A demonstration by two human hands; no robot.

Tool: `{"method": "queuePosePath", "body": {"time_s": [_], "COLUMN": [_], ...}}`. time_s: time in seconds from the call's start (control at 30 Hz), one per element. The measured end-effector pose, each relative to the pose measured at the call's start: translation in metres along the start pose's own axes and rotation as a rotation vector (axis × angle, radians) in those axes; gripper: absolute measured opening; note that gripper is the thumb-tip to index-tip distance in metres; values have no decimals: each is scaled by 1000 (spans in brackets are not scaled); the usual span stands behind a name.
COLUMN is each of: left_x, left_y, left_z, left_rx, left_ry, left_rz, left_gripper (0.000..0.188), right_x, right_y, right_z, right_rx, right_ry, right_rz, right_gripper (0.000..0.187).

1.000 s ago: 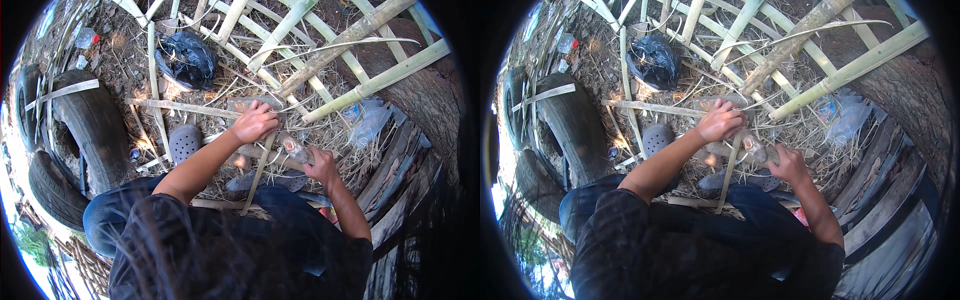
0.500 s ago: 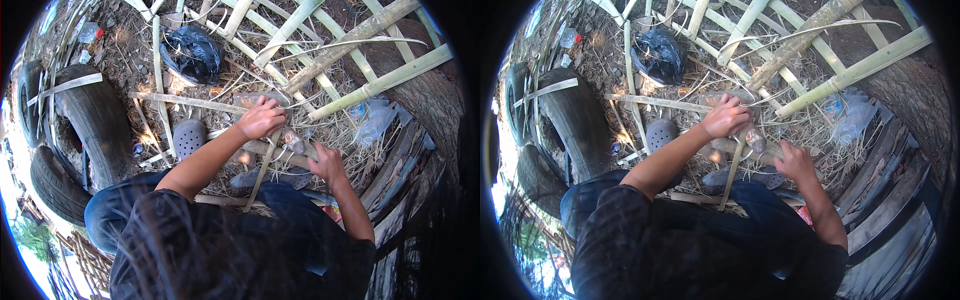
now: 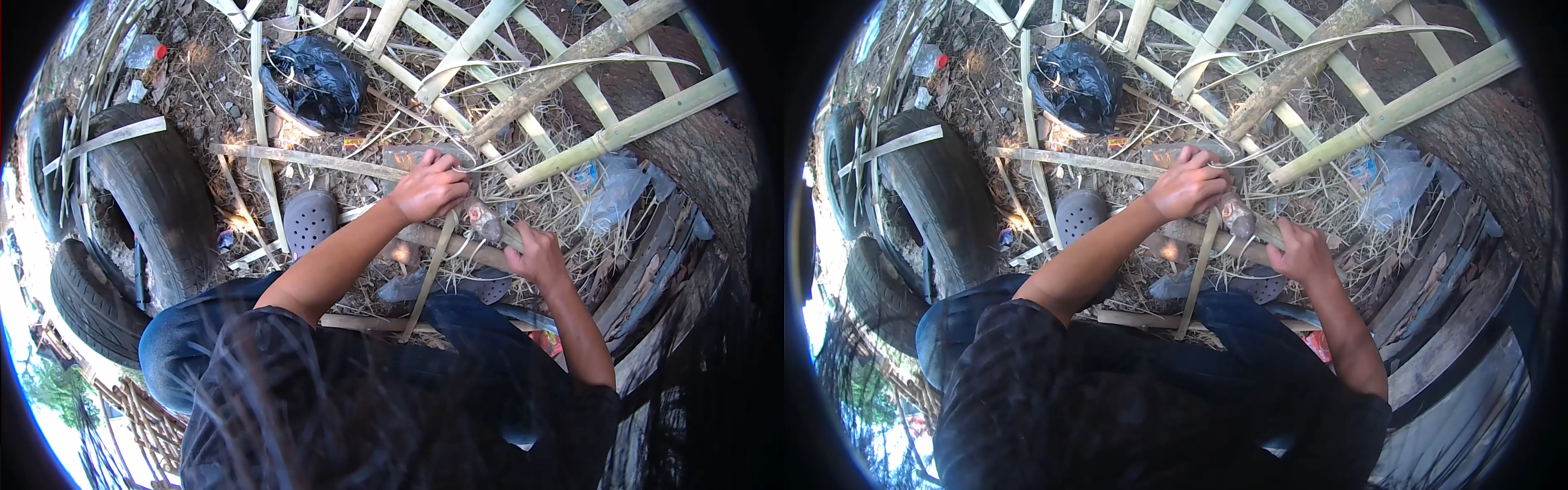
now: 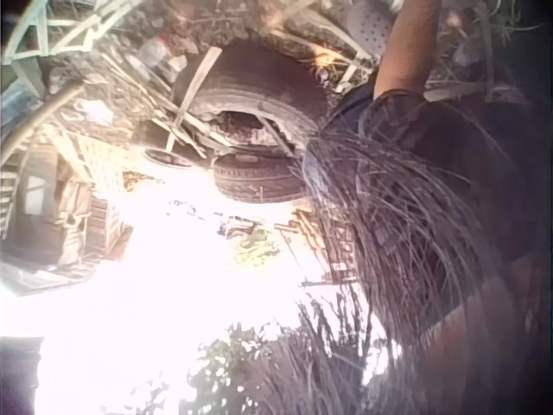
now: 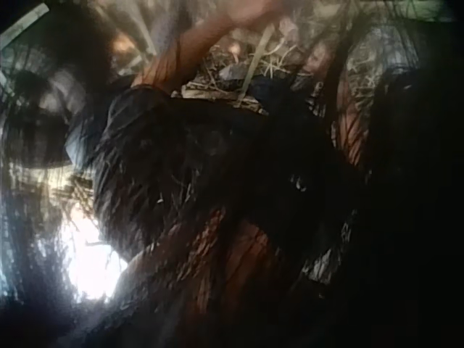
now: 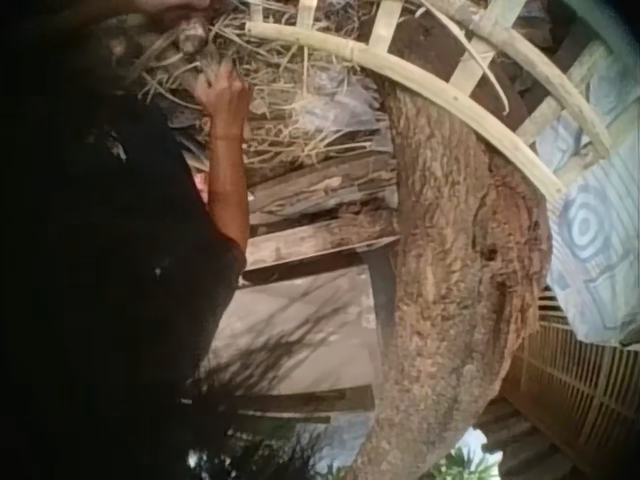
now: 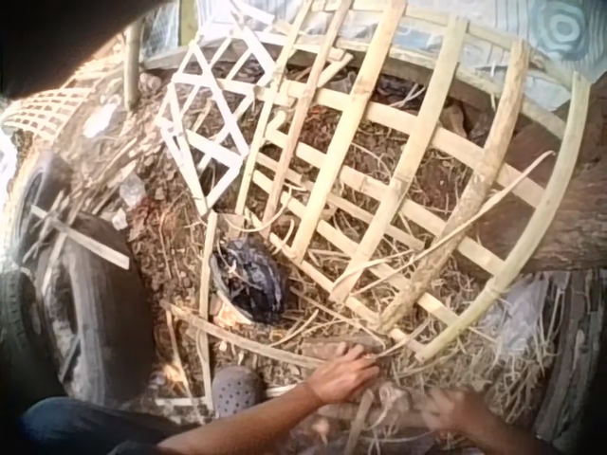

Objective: The person builds a bamboo lattice by joining thin bamboo strips together using a hammer and small nails.

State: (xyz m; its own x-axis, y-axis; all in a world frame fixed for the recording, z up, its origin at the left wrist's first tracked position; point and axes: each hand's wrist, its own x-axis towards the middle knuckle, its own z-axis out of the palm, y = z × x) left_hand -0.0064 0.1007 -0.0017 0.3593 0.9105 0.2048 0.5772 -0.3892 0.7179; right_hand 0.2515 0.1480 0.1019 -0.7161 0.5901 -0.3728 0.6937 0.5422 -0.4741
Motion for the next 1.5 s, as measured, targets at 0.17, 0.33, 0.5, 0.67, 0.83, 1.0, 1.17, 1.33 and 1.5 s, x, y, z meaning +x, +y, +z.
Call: {"method": "queuePosePath", "body": {"time_s": [0.17,0.33,0.5,0.67,0.83,1.0,1.17,1.33,1.5], "left_x": [2,4,-1,8,13,12,8,6,11], "left_y": [1,2,2,6,16,19,18,18,21], "left_z": [-5,1,-5,-5,-4,-3,-3,-7,-7], "left_rx": [6,3,-3,41,158,251,238,294,325], "left_ry": [-24,-1,-5,-35,-75,-44,-31,6,1], "left_rz": [-20,-21,-38,-5,27,30,2,8,-42], "left_gripper": [15,15,15,13,13,12,12,13,13], "right_x": [-13,-24,-17,-7,-23,-26,-26,-24,-23], "right_y": [7,20,2,6,14,18,21,23,22], "right_z": [3,11,5,0,2,0,0,1,0], "right_rx": [34,45,61,87,83,55,118,137,123], "right_ry": [-13,62,82,87,55,25,66,66,62], "right_rz": [-30,-80,-83,-52,-29,10,63,72,49], "right_gripper": [30,30,27,29,32,33,31,31,32]}}
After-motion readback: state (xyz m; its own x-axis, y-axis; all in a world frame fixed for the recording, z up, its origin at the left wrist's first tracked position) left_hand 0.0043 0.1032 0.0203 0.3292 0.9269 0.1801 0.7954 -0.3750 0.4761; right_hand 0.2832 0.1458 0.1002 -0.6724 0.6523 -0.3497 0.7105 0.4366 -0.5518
